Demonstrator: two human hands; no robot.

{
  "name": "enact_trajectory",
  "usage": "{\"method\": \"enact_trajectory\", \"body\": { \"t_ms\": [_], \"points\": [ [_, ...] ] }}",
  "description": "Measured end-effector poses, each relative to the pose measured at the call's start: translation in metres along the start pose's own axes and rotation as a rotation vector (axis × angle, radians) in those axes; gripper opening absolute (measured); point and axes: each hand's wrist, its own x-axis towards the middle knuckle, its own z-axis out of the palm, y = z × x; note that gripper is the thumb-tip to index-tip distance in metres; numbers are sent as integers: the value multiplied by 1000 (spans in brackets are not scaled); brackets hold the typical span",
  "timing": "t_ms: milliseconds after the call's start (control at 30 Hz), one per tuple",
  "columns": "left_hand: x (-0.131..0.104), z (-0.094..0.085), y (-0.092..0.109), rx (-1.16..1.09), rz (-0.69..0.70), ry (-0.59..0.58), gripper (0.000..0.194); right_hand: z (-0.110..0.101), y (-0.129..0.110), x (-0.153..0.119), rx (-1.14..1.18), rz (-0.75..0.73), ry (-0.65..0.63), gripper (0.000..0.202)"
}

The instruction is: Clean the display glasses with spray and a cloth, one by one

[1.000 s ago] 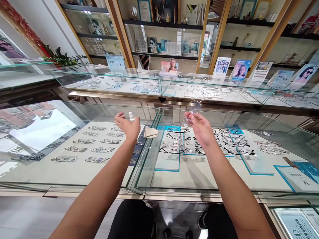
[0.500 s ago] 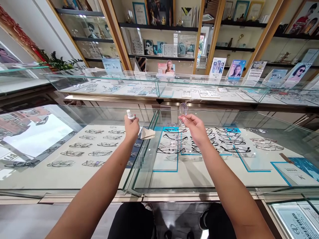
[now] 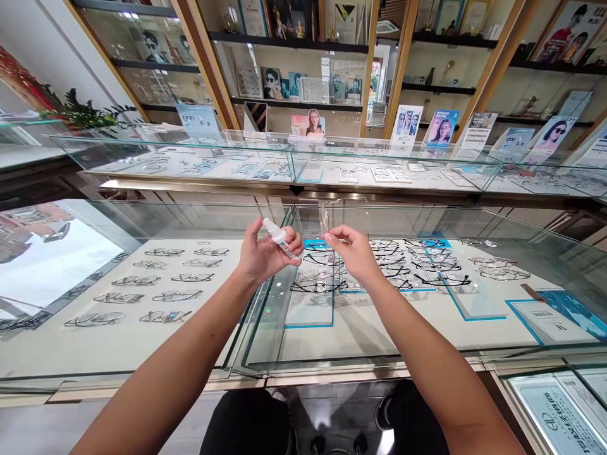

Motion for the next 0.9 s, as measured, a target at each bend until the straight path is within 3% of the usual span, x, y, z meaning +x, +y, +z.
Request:
{"method": "enact_trajectory", "body": {
  "t_ms": [200, 467, 700, 900],
  "points": [
    [4, 5, -17, 307, 164, 125, 59, 12, 6, -5, 4, 55, -56, 46],
    [6, -1, -27, 564, 112, 92, 58, 18, 6, -9, 47, 80, -165, 43],
    [5, -5, -30, 631, 99, 78, 51, 20, 2, -11, 88, 88, -252, 39],
    [1, -3, -26, 711, 133, 4, 51, 15, 7, -9, 148, 114, -213, 36]
  ]
}}
